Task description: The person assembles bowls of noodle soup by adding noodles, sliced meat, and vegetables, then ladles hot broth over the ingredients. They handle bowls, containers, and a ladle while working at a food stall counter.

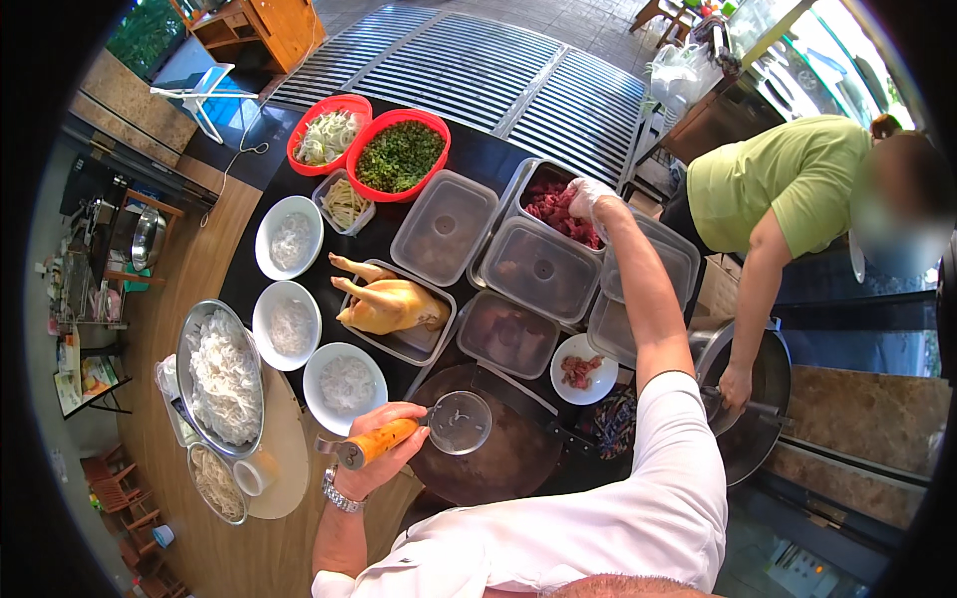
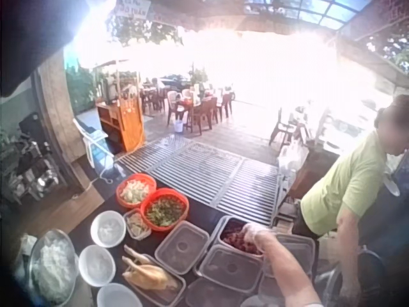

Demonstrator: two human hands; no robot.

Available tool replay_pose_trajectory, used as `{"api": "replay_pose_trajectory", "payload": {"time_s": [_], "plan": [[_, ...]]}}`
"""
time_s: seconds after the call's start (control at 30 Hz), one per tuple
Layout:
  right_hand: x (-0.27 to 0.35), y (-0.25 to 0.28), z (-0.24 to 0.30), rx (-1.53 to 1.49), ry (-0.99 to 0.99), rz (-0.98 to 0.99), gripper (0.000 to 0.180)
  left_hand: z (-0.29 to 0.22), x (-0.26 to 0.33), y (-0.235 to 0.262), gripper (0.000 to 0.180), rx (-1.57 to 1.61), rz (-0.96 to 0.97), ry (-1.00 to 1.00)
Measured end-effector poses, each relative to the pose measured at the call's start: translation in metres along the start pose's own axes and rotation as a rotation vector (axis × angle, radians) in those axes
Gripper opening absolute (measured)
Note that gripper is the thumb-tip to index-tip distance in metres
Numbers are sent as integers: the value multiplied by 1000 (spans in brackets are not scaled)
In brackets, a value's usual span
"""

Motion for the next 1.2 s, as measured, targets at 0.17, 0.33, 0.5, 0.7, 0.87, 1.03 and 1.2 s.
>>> {"api": "replay_pose_trajectory", "payload": {"time_s": [0.17, 0.33, 0.5, 0.7, 0.87, 1.03, 1.2], "plan": [[30, 4, 41, 264, 114, 62, 87, 0, 2, -4, 28, -1, 22, -26], [21, -1, 65, 256, -21, -68, 55, -5, 2, -6, 27, -39, 57, -47], [-8, -11, 62, 240, -31, -20, 42, -13, 2, -7, 26, -66, 101, -38], [-30, -19, 48, 598, 217, -5, 34, -30, -5, 1, 24, -33, 43, -72], [-13, -1, -4, -304, 168, -66, 21, -50, -38, 17, 22, 146, -94, -202], [23, 15, -33, -1045, 120, 192, 13, -51, -101, 7, 21, 298, -288, -336], [59, 40, -32, -1271, 200, 226, 15, -36, -173, -24, 12, 182, -382, -335]]}}
Point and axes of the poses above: each hand's wrist, its own x-axis away from the middle knuckle, its own y-axis out of the back of the hand, z = x × y, the point moved 5 cm from there along -x, towards the middle knuckle, and after that the axes turned 8 degrees about -y, right-handed, at the moved point
